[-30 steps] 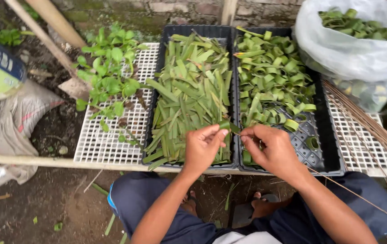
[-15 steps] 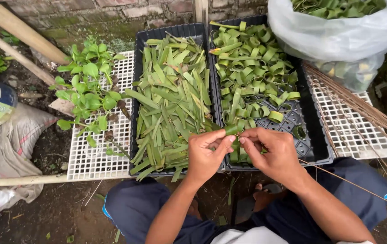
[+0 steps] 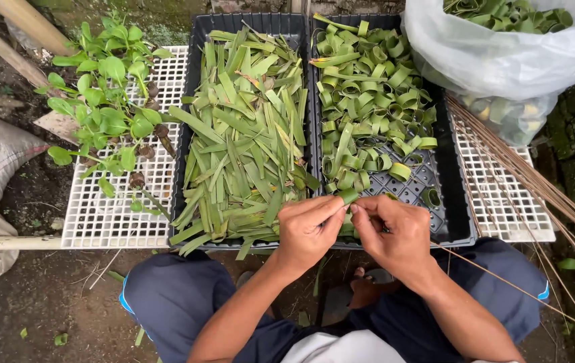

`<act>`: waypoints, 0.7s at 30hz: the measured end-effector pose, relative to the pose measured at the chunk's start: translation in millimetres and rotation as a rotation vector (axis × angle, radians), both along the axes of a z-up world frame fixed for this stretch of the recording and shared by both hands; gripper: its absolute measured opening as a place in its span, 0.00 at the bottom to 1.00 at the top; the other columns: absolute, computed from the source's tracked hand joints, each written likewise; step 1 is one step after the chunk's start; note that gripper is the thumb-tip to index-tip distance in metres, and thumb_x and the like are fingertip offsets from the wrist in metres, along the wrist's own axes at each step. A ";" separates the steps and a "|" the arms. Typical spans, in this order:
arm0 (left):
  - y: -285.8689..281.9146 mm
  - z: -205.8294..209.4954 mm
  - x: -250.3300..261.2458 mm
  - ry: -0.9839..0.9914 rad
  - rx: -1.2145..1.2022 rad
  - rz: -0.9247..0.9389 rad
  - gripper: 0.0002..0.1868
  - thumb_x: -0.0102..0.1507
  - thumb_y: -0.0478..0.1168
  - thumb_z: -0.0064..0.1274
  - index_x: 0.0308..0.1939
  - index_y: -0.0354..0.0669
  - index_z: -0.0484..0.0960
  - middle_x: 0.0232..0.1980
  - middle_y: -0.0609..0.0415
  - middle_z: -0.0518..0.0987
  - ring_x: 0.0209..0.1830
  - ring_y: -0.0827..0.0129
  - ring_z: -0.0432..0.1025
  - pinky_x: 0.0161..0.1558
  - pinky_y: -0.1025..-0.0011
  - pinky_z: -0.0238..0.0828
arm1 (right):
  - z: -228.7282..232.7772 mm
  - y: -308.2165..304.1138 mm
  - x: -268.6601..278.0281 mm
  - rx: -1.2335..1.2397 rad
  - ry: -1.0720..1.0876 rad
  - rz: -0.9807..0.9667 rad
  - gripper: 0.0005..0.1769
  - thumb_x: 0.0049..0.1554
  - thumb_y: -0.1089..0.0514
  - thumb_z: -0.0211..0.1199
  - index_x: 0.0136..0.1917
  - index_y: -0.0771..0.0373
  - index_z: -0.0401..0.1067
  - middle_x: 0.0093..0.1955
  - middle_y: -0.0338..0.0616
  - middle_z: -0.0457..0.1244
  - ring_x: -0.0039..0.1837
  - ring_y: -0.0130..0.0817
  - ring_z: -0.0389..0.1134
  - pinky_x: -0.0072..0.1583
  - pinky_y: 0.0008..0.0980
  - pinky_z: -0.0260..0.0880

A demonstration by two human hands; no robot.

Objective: Folding green leaves and pinning them with thin sticks to create small containers.

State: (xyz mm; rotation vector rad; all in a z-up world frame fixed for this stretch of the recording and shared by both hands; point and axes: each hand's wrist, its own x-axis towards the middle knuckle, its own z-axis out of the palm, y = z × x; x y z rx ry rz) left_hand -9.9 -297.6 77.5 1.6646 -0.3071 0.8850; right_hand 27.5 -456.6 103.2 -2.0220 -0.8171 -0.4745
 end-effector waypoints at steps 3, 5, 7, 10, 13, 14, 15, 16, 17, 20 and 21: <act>1.4 -4.2 1.7 -0.013 0.012 0.003 0.15 0.57 0.21 0.57 0.41 0.39 0.91 0.32 0.46 0.87 0.26 0.55 0.81 0.24 0.65 0.76 | -1.2 -1.0 0.9 -0.004 0.017 0.017 0.04 0.53 0.65 0.67 0.38 0.57 0.79 0.17 0.34 0.59 0.22 0.40 0.62 0.30 0.34 0.65; 1.3 -6.8 1.1 0.007 0.009 -0.004 0.15 0.57 0.21 0.56 0.41 0.40 0.91 0.33 0.47 0.87 0.26 0.55 0.82 0.24 0.65 0.76 | -1.7 -1.5 0.3 -0.001 0.035 0.019 0.05 0.53 0.65 0.67 0.37 0.57 0.79 0.17 0.34 0.60 0.22 0.38 0.62 0.30 0.33 0.65; 2.7 -9.0 0.9 0.019 0.010 -0.006 0.15 0.58 0.22 0.56 0.41 0.41 0.91 0.34 0.48 0.87 0.27 0.56 0.82 0.24 0.66 0.76 | -0.2 -1.3 2.7 0.007 0.047 0.025 0.05 0.54 0.66 0.67 0.37 0.57 0.79 0.18 0.33 0.60 0.22 0.36 0.62 0.31 0.32 0.65; 3.7 -15.0 -0.8 0.098 -0.041 -0.124 0.17 0.61 0.19 0.51 0.49 0.34 0.88 0.37 0.36 0.86 0.24 0.57 0.80 0.25 0.67 0.81 | 10.6 -2.4 6.4 0.007 0.110 0.062 0.06 0.53 0.69 0.65 0.38 0.62 0.80 0.22 0.38 0.66 0.24 0.34 0.65 0.32 0.31 0.66; 6.9 -17.4 -1.8 0.136 -0.111 -0.180 0.17 0.62 0.20 0.51 0.50 0.36 0.88 0.38 0.37 0.86 0.24 0.61 0.80 0.23 0.68 0.78 | 30.9 -1.2 7.3 -0.036 0.135 0.123 0.05 0.54 0.71 0.66 0.41 0.64 0.80 0.28 0.47 0.70 0.31 0.49 0.72 0.35 0.39 0.70; 11.1 -13.3 -1.4 0.201 -0.118 -0.215 0.16 0.63 0.22 0.50 0.51 0.32 0.86 0.38 0.35 0.85 0.24 0.62 0.79 0.24 0.70 0.80 | 35.2 0.9 7.3 -0.051 0.081 0.114 0.05 0.54 0.70 0.66 0.41 0.62 0.80 0.32 0.44 0.71 0.32 0.47 0.70 0.35 0.37 0.68; 15.3 -9.2 -0.9 0.266 -0.124 -0.249 0.15 0.64 0.23 0.50 0.53 0.28 0.84 0.37 0.34 0.85 0.24 0.64 0.79 0.25 0.71 0.82 | 39.4 2.9 7.5 -0.065 0.026 0.104 0.05 0.55 0.69 0.67 0.41 0.60 0.79 0.37 0.41 0.71 0.32 0.44 0.69 0.35 0.36 0.67; 15.8 -7.6 -0.8 0.266 -0.122 -0.249 0.15 0.64 0.23 0.50 0.53 0.28 0.84 0.37 0.34 0.85 0.24 0.64 0.79 0.25 0.71 0.82 | 35.5 2.0 8.7 -0.063 0.026 0.104 0.05 0.55 0.69 0.67 0.41 0.60 0.79 0.37 0.41 0.71 0.32 0.44 0.69 0.35 0.36 0.67; 16.2 -6.4 -0.6 0.285 -0.129 -0.243 0.14 0.64 0.23 0.50 0.53 0.26 0.83 0.36 0.33 0.85 0.24 0.64 0.79 0.25 0.71 0.82 | 31.2 1.1 10.0 -0.062 0.020 0.090 0.05 0.55 0.68 0.68 0.41 0.60 0.79 0.37 0.41 0.71 0.32 0.43 0.69 0.35 0.34 0.67; 15.9 -2.8 -2.4 0.320 -0.139 -0.244 0.13 0.64 0.23 0.51 0.52 0.24 0.83 0.34 0.33 0.84 0.24 0.65 0.79 0.24 0.72 0.82 | 21.2 -2.1 10.4 -0.076 -0.003 0.069 0.04 0.57 0.67 0.68 0.41 0.59 0.79 0.38 0.39 0.71 0.33 0.42 0.70 0.36 0.33 0.68; 15.7 -1.2 -2.9 0.329 -0.144 -0.248 0.13 0.63 0.23 0.51 0.52 0.23 0.82 0.33 0.33 0.84 0.24 0.65 0.79 0.24 0.72 0.82 | 18.7 -3.0 10.6 -0.094 -0.028 0.068 0.05 0.58 0.66 0.67 0.41 0.59 0.78 0.39 0.38 0.71 0.35 0.43 0.71 0.37 0.34 0.69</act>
